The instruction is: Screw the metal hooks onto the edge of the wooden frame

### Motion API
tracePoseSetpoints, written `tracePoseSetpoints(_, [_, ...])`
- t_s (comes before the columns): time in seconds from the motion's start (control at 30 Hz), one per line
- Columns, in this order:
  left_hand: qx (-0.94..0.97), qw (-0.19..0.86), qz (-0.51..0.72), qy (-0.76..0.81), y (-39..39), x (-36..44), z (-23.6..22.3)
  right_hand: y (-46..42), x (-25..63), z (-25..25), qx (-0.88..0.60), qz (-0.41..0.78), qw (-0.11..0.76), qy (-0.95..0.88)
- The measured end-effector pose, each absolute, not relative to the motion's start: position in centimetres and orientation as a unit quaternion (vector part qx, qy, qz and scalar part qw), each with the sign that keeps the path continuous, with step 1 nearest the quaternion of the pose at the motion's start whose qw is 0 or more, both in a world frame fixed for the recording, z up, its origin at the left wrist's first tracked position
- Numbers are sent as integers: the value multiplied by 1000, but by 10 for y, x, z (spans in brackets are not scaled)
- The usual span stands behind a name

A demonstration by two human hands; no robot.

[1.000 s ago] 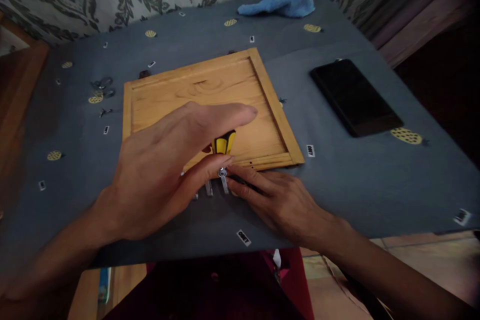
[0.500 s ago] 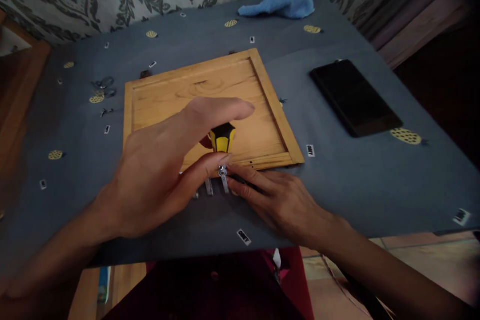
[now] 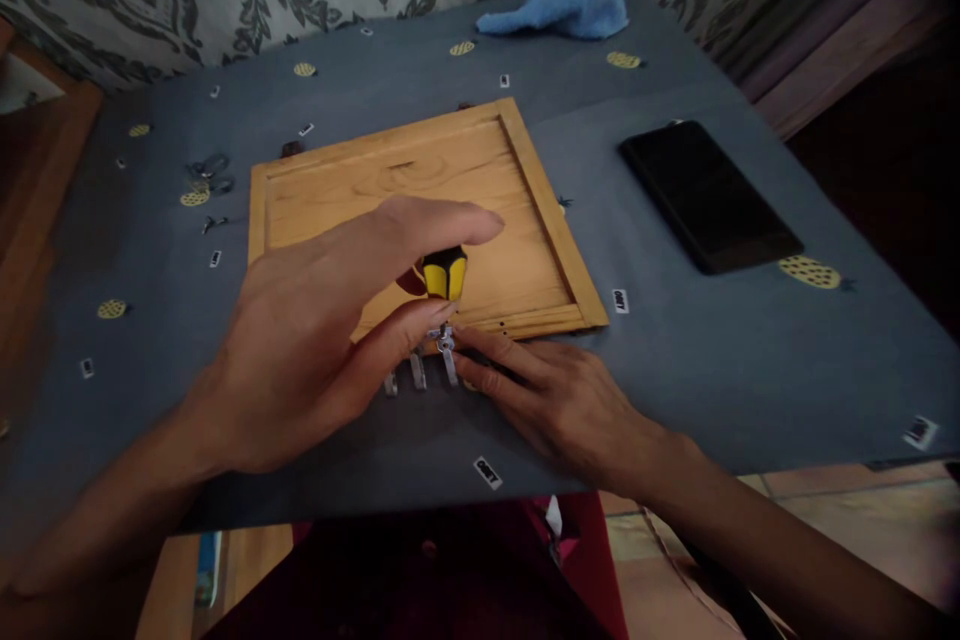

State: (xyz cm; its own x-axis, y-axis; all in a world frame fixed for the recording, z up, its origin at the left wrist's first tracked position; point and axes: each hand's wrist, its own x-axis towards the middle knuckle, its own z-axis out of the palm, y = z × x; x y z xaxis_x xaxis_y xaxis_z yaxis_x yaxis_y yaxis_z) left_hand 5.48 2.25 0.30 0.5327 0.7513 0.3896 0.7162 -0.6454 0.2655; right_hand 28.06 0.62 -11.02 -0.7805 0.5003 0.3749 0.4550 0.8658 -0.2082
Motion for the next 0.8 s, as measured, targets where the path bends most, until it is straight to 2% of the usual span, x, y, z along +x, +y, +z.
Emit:
tracePoseSetpoints(0.23, [872, 13, 230, 433, 21, 59, 0, 6, 281, -112, -256, 45, 224, -939])
tracePoseSetpoints(0.47, [846, 157, 293, 416, 22, 54, 8, 6, 281, -113, -257, 57, 216, -940])
tracePoseSetpoints(0.67, [828, 103, 314, 453, 22, 54, 8, 5, 281, -112, -259, 58, 210, -941])
tracePoseSetpoints(0.8, [839, 108, 325, 424, 24, 54, 2, 5, 282, -112, -255, 57, 216, -941])
